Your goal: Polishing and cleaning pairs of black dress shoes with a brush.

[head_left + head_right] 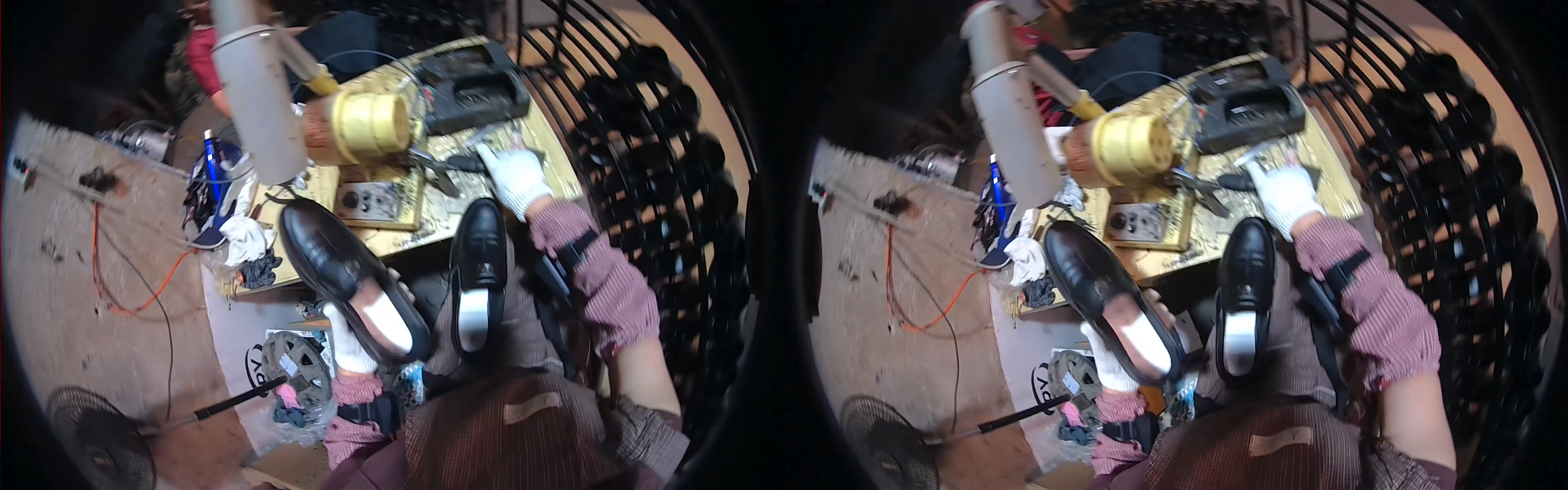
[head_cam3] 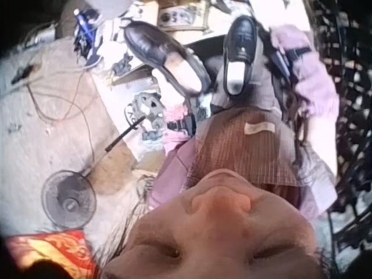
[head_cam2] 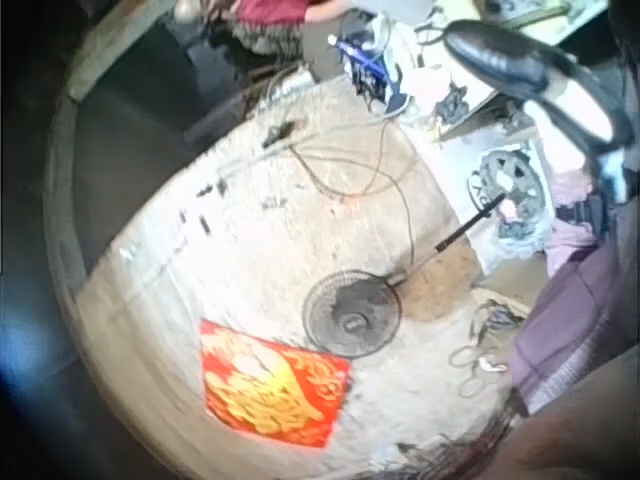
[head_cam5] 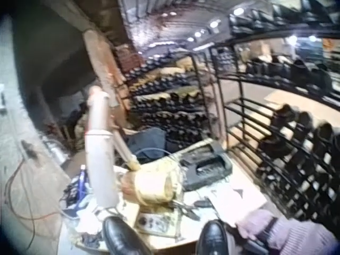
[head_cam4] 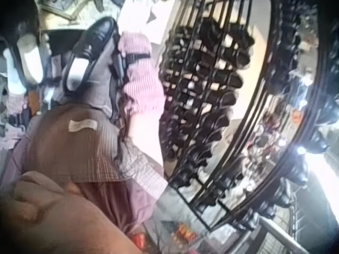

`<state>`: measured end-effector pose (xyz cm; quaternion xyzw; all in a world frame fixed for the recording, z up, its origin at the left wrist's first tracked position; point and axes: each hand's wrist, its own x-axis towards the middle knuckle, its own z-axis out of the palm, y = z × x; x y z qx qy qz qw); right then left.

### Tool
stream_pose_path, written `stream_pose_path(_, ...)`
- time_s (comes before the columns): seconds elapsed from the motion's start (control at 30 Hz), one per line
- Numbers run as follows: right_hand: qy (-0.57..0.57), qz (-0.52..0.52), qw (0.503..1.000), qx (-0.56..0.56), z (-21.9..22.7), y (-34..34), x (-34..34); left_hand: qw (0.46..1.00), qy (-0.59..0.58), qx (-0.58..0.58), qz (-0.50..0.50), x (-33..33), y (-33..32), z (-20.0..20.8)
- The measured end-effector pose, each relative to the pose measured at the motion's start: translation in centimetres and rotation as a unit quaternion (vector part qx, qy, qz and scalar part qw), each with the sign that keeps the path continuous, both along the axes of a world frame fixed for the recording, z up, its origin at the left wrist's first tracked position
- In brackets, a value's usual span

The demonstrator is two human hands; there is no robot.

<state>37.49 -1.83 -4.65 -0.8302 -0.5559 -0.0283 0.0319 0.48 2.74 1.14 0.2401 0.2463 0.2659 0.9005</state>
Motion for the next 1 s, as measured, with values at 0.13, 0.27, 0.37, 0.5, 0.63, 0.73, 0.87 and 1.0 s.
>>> stream_pose_path(0.13,-0.078,0.02,0.997,0.0,0.9,0.9,0.2,0.973,-0.122,-0.17,-0.098,-1.8,-4.9,-1.1)
stream_pose_path(0.27,0.022,-0.016,0.991,0.132,6.1,-2.0,-1.5,0.977,0.027,-0.174,-0.121,-2.5,-7.0,-1.9)
stream_pose_path(0.37,0.52,-0.009,0.836,0.176,9.8,-8.1,-4.6,0.976,0.035,-0.166,-0.138,-2.4,-7.1,-2.9)
stream_pose_path(0.5,0.524,0.154,0.833,0.089,11.8,-12.2,-8.5,0.973,0.0,-0.138,-0.184,-2.5,-6.9,-3.2)
stream_pose_path(0.63,0.627,0.041,0.777,0.021,13.1,-13.3,-8.6,0.968,0.02,-0.15,-0.199,-2.2,-6.7,-2.2)
stream_pose_path(0.73,0.585,0.077,0.803,0.08,13.8,-13.2,-7.9,0.962,-0.007,-0.175,-0.21,-1.8,-6.9,-1.1)
stream_pose_path(0.87,0.584,0.111,0.802,0.068,14.2,-13.1,-7.3,0.953,-0.1,-0.226,-0.173,-1.3,-6.8,0.0)
stream_pose_path(1.0,0.619,0.006,0.785,0.026,14.4,-13.2,-6.5,0.952,-0.067,-0.241,-0.175,-0.9,-6.6,0.3)
